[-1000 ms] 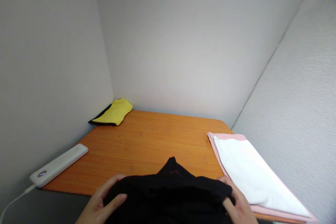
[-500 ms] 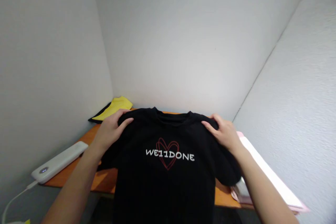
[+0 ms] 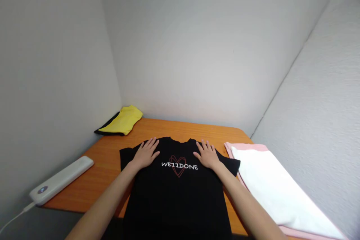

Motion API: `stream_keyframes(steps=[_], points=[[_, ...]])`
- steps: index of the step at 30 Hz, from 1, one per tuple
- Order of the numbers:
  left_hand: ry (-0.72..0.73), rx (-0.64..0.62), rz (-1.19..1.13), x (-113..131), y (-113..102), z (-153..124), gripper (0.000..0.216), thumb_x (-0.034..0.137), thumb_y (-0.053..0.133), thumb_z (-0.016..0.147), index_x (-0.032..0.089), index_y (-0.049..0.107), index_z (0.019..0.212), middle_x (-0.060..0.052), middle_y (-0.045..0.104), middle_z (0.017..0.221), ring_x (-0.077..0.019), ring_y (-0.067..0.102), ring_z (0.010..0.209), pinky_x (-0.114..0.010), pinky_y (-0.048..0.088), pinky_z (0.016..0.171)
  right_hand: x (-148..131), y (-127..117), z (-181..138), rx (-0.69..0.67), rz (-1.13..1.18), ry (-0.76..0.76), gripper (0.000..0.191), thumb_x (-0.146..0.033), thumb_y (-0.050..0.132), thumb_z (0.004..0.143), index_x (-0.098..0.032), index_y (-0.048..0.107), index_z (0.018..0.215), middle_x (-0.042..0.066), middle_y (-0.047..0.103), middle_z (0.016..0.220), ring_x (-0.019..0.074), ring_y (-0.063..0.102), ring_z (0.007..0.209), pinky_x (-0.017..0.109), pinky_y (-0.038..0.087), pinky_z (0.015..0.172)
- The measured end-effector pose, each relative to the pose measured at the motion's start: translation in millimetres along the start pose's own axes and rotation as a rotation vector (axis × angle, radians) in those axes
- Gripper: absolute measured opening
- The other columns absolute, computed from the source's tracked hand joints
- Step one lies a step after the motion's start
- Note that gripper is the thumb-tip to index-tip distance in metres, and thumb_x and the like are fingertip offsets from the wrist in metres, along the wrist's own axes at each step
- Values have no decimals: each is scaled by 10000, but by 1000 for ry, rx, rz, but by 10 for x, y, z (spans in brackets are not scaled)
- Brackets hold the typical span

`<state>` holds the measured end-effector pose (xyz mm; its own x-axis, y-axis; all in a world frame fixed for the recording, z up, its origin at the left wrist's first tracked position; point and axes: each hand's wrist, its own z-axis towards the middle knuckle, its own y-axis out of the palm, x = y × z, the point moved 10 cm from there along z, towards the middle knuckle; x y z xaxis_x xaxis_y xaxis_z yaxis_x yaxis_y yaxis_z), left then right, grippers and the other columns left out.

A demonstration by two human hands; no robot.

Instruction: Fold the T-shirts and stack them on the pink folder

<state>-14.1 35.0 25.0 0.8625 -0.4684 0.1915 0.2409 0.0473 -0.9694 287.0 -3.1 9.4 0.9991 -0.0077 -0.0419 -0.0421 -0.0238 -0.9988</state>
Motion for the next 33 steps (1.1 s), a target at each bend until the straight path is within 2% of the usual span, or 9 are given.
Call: stream_keyframes(steps=[6, 9, 14, 18, 22, 24, 27, 30, 33], points=[[-45, -18, 44, -167, 76, 150, 629, 546, 264, 968, 254, 242, 1525, -42, 142, 1615, -233, 120, 1487, -484, 147, 1180, 128, -26, 212, 69, -1, 8, 624, -654, 260, 963, -367, 242, 1518, 38, 97, 1615, 350, 23, 1459, 553, 61, 1133], [-66, -10, 69, -221, 96, 245, 630, 551, 254, 969, 256, 238, 1525, -42, 148, 1614, -234, 128, 1485, -489, 165, 1174, 169, -45, 312, 119, 1, 25, 606, -646, 252, 971, -371, 263, 1511, 36, 134, 1609, 344, 33, 1458, 558, 61, 1131], [-68, 5, 118, -254, 137, 388, 622, 535, 247, 972, 250, 238, 1525, -39, 160, 1611, -224, 133, 1485, -484, 174, 1172, 205, -17, 432, 148, -27, 34, 614, -651, 248, 968, -364, 270, 1510, 21, 104, 1614, 344, 23, 1459, 556, 54, 1134], [-42, 31, 165, -150, 65, 456, 593, 440, 290, 972, 183, 300, 1506, -93, 198, 1597, -252, 157, 1479, -526, 90, 1180, 147, -112, 429, 170, -93, 18, 583, -605, 271, 978, -347, 309, 1500, 23, 116, 1609, 338, 2, 1463, 573, -4, 1137], [76, 73, 189, 238, -38, 403, 565, 389, 343, 959, 176, 361, 1482, -64, 165, 1606, -207, 58, 1493, -448, -27, 1200, -193, -270, 279, 239, -141, -89, 656, -573, 303, 976, -201, 305, 1515, 89, 119, 1599, 315, -41, 1465, 533, -62, 1153], [121, 82, 182, 473, -11, 346, 553, 417, 304, 974, 206, 364, 1481, -35, 166, 1608, -192, 50, 1494, -435, -12, 1205, -445, -254, 164, 233, -86, -141, 730, -618, 271, 965, -140, 293, 1516, 119, 124, 1592, 306, -17, 1468, 512, -20, 1166], [139, 61, 156, 755, 147, 292, 554, 440, 245, 990, 212, 361, 1482, -47, 209, 1598, -214, 110, 1488, -474, 73, 1199, -876, -116, -10, 175, 30, -234, 785, -658, 213, 956, -110, 298, 1511, 123, 140, 1586, 295, 45, 1469, 492, 68, 1174], [142, 10, 125, 890, 325, 286, 550, 436, 224, 996, 211, 368, 1476, -60, 270, 1579, -223, 196, 1471, -484, 172, 1178, -1182, -14, -131, 147, 99, -308, 750, -616, 191, 975, -103, 280, 1515, 108, 175, 1580, 265, 105, 1466, 452, 113, 1179], [150, -29, 97, 844, 383, 283, 564, 480, 218, 994, 234, 352, 1483, -41, 273, 1577, -207, 212, 1466, -455, 201, 1175, -1185, -5, -176, 149, 133, -316, 727, -610, 204, 978, -129, 274, 1520, 88, 206, 1575, 250, 139, 1462, 434, 132, 1180]])
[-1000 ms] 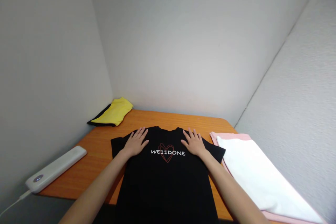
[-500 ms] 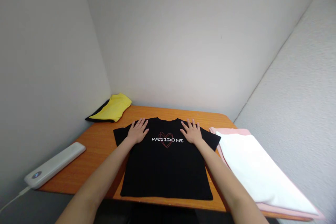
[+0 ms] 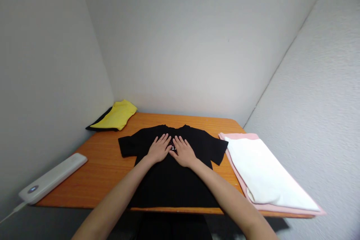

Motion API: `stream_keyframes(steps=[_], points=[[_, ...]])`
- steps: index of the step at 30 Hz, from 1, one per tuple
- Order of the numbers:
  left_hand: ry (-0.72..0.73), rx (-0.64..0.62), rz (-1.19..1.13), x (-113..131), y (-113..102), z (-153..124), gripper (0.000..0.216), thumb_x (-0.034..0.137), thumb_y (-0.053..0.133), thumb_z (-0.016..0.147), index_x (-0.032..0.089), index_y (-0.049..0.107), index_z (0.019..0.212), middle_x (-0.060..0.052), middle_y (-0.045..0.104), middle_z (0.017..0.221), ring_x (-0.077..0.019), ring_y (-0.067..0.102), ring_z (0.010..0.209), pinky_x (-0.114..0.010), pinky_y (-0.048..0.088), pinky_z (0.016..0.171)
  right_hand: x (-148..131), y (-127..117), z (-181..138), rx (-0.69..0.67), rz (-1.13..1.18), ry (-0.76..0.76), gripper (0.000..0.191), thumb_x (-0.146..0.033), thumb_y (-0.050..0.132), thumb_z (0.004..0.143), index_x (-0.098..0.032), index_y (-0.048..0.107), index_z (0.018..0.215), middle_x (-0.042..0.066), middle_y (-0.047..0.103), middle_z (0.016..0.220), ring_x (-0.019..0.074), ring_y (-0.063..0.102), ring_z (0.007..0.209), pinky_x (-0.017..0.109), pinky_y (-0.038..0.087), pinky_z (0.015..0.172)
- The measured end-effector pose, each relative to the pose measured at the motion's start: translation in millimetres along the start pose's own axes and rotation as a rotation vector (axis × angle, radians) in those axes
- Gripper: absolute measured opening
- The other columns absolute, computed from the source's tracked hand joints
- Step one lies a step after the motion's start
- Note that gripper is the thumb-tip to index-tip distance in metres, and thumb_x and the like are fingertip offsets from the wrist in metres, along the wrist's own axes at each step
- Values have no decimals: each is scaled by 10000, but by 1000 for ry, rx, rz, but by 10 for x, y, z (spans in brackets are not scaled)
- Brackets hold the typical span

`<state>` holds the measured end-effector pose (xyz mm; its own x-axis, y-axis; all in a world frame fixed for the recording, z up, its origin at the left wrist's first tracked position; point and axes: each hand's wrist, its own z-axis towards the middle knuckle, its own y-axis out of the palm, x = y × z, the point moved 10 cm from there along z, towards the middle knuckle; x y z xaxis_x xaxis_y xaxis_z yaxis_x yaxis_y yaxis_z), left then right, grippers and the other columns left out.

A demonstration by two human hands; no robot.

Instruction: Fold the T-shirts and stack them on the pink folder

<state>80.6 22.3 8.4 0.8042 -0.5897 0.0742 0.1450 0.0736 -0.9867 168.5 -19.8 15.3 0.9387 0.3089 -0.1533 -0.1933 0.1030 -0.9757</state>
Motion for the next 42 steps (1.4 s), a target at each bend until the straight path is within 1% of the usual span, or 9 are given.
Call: stream_keyframes(steps=[7, 11, 17, 20, 23, 29, 33, 37, 42], points=[[-79, -22, -23, -497, -75, -191, 659, 557, 183, 978, 181, 290, 1508, -70, 211, 1588, -216, 196, 1470, -446, 188, 1179, 594, -85, -254, -20, -19, 89, 762, -652, 220, 963, -135, 271, 1521, 95, 179, 1581, 251, 112, 1465, 438, 120, 1183], [-92, -32, -29, -554, -70, -189, 647, 541, 201, 978, 181, 287, 1509, -63, 219, 1586, -207, 188, 1472, -439, 182, 1183, 693, -101, -275, -27, -35, 121, 760, -631, 233, 967, -111, 261, 1521, 106, 165, 1582, 256, 112, 1465, 431, 126, 1183], [-98, -2, -10, -329, -243, -248, 602, 462, 229, 987, 152, 331, 1492, -101, 232, 1579, -244, 177, 1474, -486, 156, 1182, 301, -262, -374, -34, -40, 127, 782, -631, 260, 964, -74, 271, 1513, 143, 147, 1578, 296, 80, 1465, 475, 110, 1183], [-60, 19, 1, -4, -373, -473, 609, 485, 239, 985, 167, 325, 1496, -87, 206, 1588, -252, 131, 1483, -523, 116, 1185, -145, -298, -672, -69, 27, -4, 830, -681, 247, 946, -82, 249, 1521, 139, 117, 1581, 301, 47, 1466, 488, 71, 1188], [-46, -50, -12, 286, -330, -761, 648, 564, 237, 968, 205, 312, 1502, -72, 204, 1590, -279, 123, 1483, -595, 121, 1164, -482, -275, -1047, -126, 109, -102, 853, -726, 258, 922, -141, 196, 1540, 106, 51, 1590, 296, -3, 1466, 514, 52, 1187], [-96, -45, -32, 398, -274, -1036, 607, 544, 296, 966, 246, 327, 1494, -67, 168, 1599, -308, 119, 1479, -650, 107, 1145, -559, -290, -1370, -145, 209, -89, 786, -681, 326, 937, -213, 166, 1548, 64, 31, 1596, 283, -4, 1467, 511, 51, 1193], [23, -49, -140, 745, -411, -1121, 569, 489, 304, 985, 217, 354, 1482, -84, 248, 1578, -301, 181, 1468, -611, 187, 1157, -151, -410, -1082, -90, 333, -12, 693, -594, 347, 967, -193, 267, 1527, 76, 239, 1568, 228, 174, 1454, 414, 214, 1181], [305, -4, -306, 1616, -545, -1294, 575, 491, 328, 989, 280, 247, 1518, -38, 202, 1596, -242, 199, 1467, -500, 233, 1187, 786, -728, -492, 68, 200, 236, 638, -488, 437, 949, -133, 370, 1475, 120, 400, 1494, 248, 324, 1401, 390, 290, 1137], [414, 26, -337, 2429, -237, -1316, 726, 584, 426, 928, 130, 330, 1486, -147, 313, 1548, -302, 294, 1430, -448, 307, 1157, 1652, -835, 9, 58, 66, 460, 503, -343, 350, 980, -83, 459, 1397, 208, 514, 1380, 289, 475, 1288, 420, 370, 1044]])
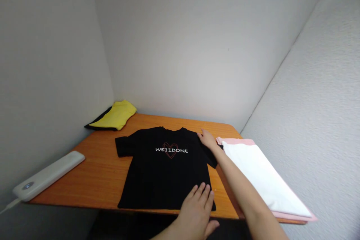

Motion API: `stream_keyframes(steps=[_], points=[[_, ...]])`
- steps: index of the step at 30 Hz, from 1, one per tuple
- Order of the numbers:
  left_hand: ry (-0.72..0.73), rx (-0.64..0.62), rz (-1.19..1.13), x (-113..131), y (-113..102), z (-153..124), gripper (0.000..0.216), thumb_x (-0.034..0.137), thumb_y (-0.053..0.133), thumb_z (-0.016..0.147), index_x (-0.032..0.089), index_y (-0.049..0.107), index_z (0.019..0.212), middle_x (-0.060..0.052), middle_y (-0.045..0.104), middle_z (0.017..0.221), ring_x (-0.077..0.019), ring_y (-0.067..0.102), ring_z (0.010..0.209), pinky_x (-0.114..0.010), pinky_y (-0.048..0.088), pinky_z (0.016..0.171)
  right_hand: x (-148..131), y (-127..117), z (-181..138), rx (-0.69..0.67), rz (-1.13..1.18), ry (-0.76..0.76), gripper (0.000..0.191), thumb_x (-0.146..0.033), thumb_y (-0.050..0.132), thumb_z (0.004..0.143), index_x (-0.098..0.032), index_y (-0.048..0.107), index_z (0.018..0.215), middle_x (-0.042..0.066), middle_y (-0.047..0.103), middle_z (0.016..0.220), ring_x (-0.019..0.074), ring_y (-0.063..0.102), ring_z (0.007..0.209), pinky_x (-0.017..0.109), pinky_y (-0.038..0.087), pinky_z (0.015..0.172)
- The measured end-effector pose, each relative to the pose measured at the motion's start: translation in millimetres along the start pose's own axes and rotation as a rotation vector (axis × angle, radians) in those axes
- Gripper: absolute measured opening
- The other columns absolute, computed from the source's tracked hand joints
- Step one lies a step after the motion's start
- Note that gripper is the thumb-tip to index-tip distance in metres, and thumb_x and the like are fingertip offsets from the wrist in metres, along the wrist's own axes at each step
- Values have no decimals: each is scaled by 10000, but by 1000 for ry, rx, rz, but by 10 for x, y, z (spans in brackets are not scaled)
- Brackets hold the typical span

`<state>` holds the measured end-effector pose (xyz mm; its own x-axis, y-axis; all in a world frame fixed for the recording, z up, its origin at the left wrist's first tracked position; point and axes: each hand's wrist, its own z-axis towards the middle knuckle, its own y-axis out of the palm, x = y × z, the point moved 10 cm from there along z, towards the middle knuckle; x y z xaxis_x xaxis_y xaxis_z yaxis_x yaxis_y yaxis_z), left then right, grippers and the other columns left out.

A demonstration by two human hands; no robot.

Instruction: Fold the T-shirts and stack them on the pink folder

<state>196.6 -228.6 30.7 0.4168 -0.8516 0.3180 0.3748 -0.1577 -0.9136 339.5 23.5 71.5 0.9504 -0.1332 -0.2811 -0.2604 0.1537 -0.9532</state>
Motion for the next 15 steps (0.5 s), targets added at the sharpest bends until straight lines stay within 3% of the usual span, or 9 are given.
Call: stream_keyframes(steps=[3, 6, 8, 11, 15], points=[[3, 77, 134, 58, 219, 76, 713, 579, 530, 879, 64, 477, 1371, -195, 476, 1442, -340, 437, 1330, -446, 406, 1067, 136, 111, 116, -42, -50, 41, 416, -323, 405, 961, -63, 601, 1220, 242, 604, 1238, 317, 549, 1189, 423, 413, 969], [97, 259, 296, 120, 223, 36, 342, 344, 578, 900, 123, 611, 1159, -124, 639, 1255, -274, 596, 1109, -351, 505, 827, 190, 207, 93, -71, -80, 33, 316, -338, 535, 904, -78, 660, 1033, 240, 638, 1147, 330, 571, 1135, 411, 413, 938], [117, 307, 309, 94, 213, -1, 103, 235, 583, 887, 166, 642, 936, -63, 698, 1008, -205, 633, 888, -290, 472, 664, 232, 221, 65, -87, -73, 27, 264, -348, 592, 871, -111, 649, 972, 209, 665, 1078, 308, 609, 1053, 378, 437, 874], [43, 256, 146, -42, 173, -8, 147, 325, 665, 825, 196, 602, 796, -32, 631, 797, -162, 580, 721, -256, 413, 568, 334, 153, 38, -116, -23, 39, 187, -348, 636, 836, -166, 610, 872, 138, 695, 949, 248, 650, 875, 308, 455, 716], [-33, 260, -182, -70, -136, -36, 190, 292, 659, 794, 217, 573, 946, -16, 628, 857, -151, 593, 730, -240, 435, 603, 497, -101, 30, -114, 59, 84, 203, -342, 666, 812, -191, 545, 749, 94, 683, 786, 208, 635, 714, 272, 419, 577]])
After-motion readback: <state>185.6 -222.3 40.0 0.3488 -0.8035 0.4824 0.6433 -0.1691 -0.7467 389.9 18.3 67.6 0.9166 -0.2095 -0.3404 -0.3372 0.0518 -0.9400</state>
